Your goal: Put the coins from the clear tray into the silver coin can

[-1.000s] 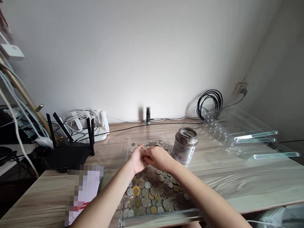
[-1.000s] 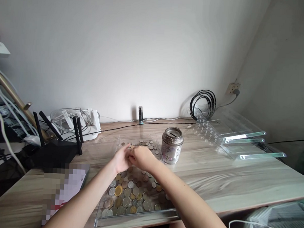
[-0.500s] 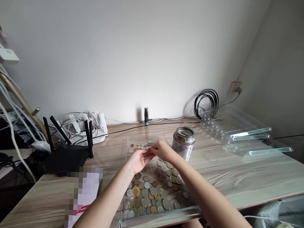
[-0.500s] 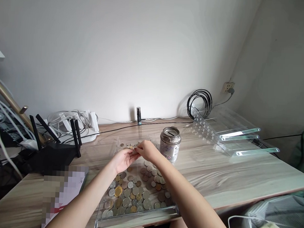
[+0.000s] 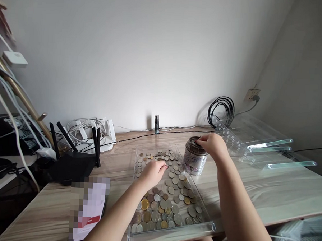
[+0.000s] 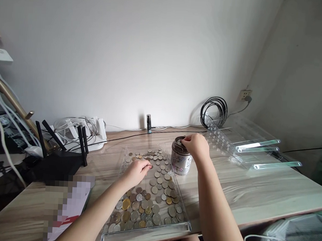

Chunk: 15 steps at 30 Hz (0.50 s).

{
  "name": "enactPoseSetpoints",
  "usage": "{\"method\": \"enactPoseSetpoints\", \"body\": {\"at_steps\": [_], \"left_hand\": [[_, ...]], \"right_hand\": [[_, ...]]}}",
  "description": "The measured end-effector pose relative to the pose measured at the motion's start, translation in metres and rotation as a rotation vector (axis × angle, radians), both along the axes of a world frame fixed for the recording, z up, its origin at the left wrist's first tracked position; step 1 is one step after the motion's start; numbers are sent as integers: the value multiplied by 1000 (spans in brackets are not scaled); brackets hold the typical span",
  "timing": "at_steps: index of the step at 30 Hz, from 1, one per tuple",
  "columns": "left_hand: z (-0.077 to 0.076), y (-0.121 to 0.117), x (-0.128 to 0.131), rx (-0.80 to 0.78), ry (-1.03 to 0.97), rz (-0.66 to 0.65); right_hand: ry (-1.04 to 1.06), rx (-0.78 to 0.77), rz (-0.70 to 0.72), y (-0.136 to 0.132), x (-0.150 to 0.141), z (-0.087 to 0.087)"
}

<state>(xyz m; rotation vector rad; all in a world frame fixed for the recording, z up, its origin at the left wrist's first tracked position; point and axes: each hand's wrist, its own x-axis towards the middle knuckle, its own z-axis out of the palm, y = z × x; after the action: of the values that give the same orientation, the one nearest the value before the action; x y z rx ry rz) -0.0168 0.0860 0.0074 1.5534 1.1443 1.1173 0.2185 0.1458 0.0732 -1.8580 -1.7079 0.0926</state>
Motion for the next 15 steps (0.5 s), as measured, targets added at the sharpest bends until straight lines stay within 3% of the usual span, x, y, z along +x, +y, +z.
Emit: {"method": "enactPoseSetpoints", "body": {"at_steps": [2, 5, 8, 10, 12, 15], "left_hand": [[-1, 1, -1, 40, 30, 36], [-4, 8, -4, 29, -7, 112], [-8, 14, -6, 25, -64, 153], [-9, 16, -6, 9, -131, 153], [-8, 16, -5, -19, -229, 137], [-3, 13, -3, -71, -351, 100]], "right_hand": [[-79, 32, -16, 0, -1, -2], [-165, 246, -49, -5, -12, -1], [-68, 432, 113, -16, -36, 0], [23, 353, 386, -25, -59, -5], [77, 172, 655, -32, -82, -15], [157, 49, 750, -38, -108, -31]]}}
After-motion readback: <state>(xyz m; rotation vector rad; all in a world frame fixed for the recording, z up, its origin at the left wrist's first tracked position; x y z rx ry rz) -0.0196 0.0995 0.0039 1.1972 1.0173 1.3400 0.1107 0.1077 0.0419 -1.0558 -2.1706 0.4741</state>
